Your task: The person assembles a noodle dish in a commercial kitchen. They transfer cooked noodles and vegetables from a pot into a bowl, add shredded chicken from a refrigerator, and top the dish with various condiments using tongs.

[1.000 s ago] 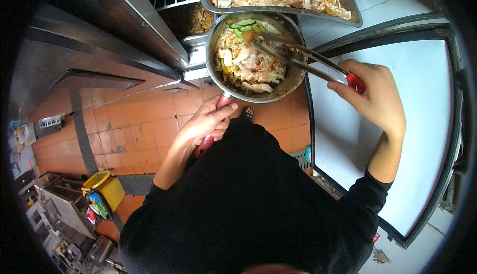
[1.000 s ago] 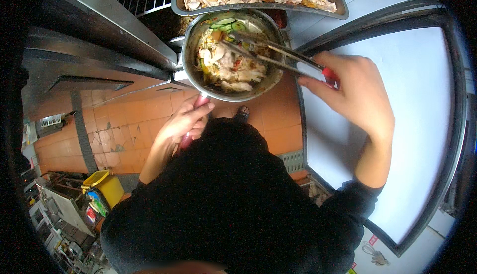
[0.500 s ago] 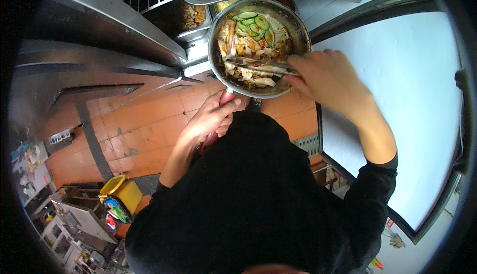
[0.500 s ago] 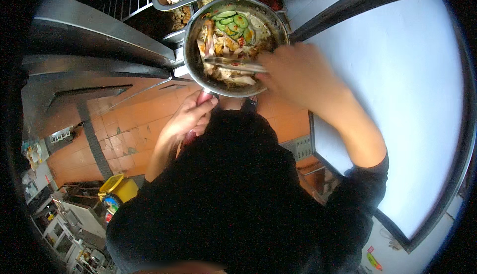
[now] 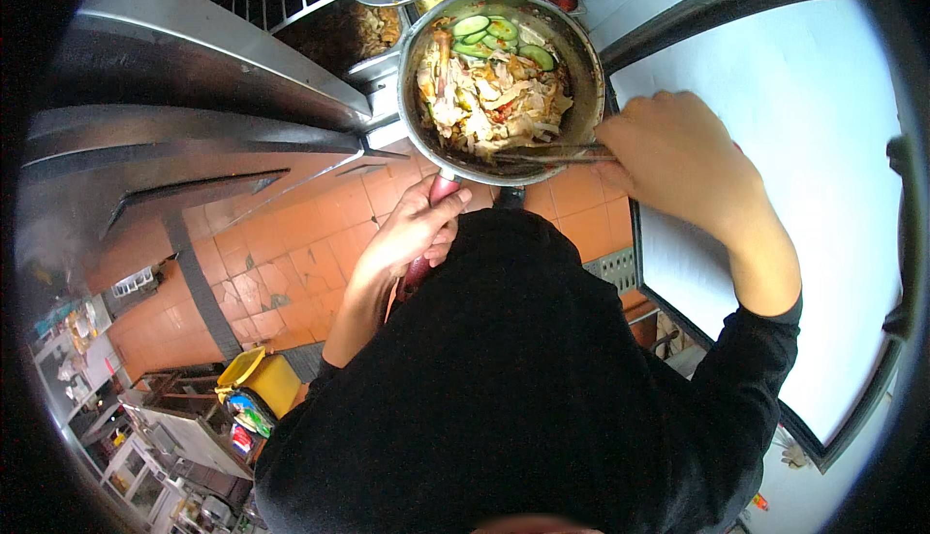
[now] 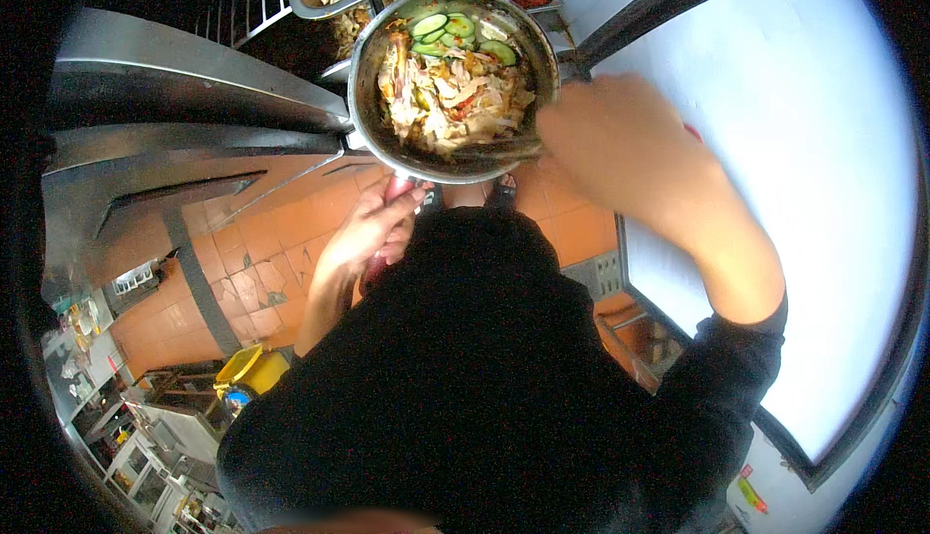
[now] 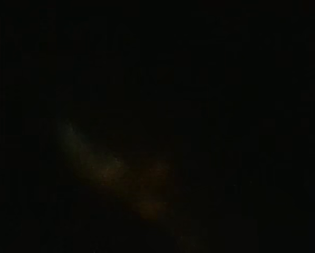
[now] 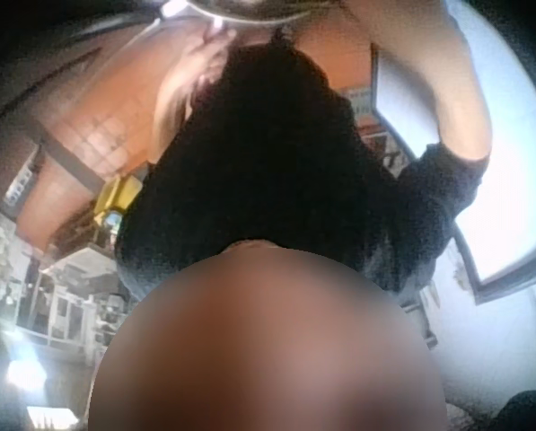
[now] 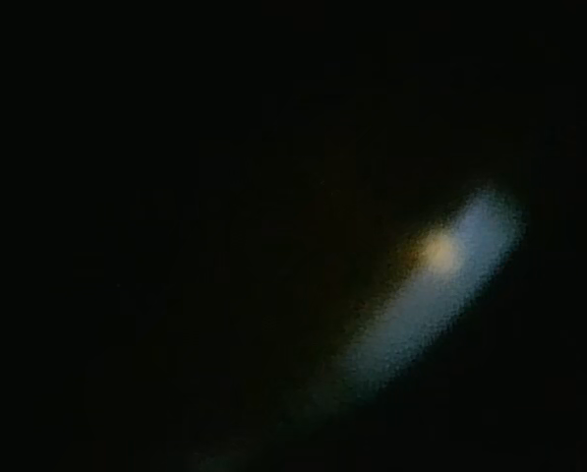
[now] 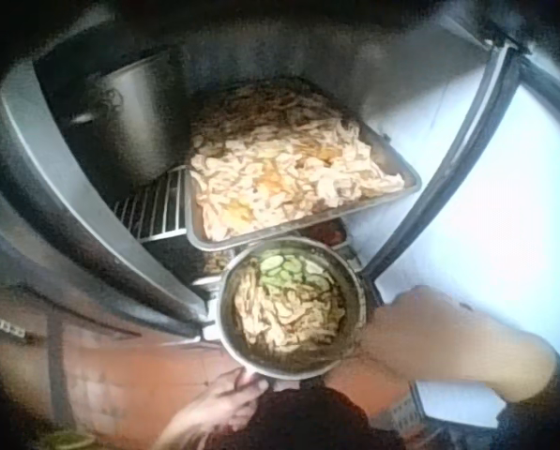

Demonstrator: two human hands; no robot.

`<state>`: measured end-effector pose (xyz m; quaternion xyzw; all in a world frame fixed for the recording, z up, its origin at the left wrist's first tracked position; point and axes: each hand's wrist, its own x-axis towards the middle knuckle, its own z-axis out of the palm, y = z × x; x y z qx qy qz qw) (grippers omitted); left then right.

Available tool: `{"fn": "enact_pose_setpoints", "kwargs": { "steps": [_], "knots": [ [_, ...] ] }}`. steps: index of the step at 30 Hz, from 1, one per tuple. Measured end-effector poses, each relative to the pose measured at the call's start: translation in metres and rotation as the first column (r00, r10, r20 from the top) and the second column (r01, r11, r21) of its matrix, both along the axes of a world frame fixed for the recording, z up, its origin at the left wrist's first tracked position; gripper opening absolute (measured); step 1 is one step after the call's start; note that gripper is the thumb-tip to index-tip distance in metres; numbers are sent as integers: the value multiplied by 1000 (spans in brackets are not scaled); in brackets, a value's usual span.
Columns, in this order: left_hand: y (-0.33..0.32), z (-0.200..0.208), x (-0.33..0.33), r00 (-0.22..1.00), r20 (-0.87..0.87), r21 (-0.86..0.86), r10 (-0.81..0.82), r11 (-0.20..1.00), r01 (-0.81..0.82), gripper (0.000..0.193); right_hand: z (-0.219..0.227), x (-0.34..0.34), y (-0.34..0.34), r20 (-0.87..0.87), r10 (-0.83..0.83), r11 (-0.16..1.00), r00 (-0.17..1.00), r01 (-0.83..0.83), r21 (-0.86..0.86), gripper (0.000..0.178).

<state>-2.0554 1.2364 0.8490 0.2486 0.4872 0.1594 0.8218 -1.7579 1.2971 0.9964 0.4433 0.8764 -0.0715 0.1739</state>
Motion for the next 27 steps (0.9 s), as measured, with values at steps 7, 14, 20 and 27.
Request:
{"fn": "enact_pose_setpoints", "kwargs": {
  "steps": [7,14,20,27],
  "knots": [
    [-1,-2,-1,1000,13,-20,8,1000,-7,17,16,21,15,25,-227,959,974,219,179,26],
    [-1,-1,-1,1000,8,1,-9,1000,9,18,5,7,18,56,-284,911,957,252,325,24],
    [1,3,-1,1000,1,4,-18,1000,18,18,6,5,3,-2,-250,961,968,248,118,31],
    [-2,-10,-7,998,-12,-19,-53,998,53,15,-5,-4,-26,-40,-288,957,957,289,27,29]
  ]
}}
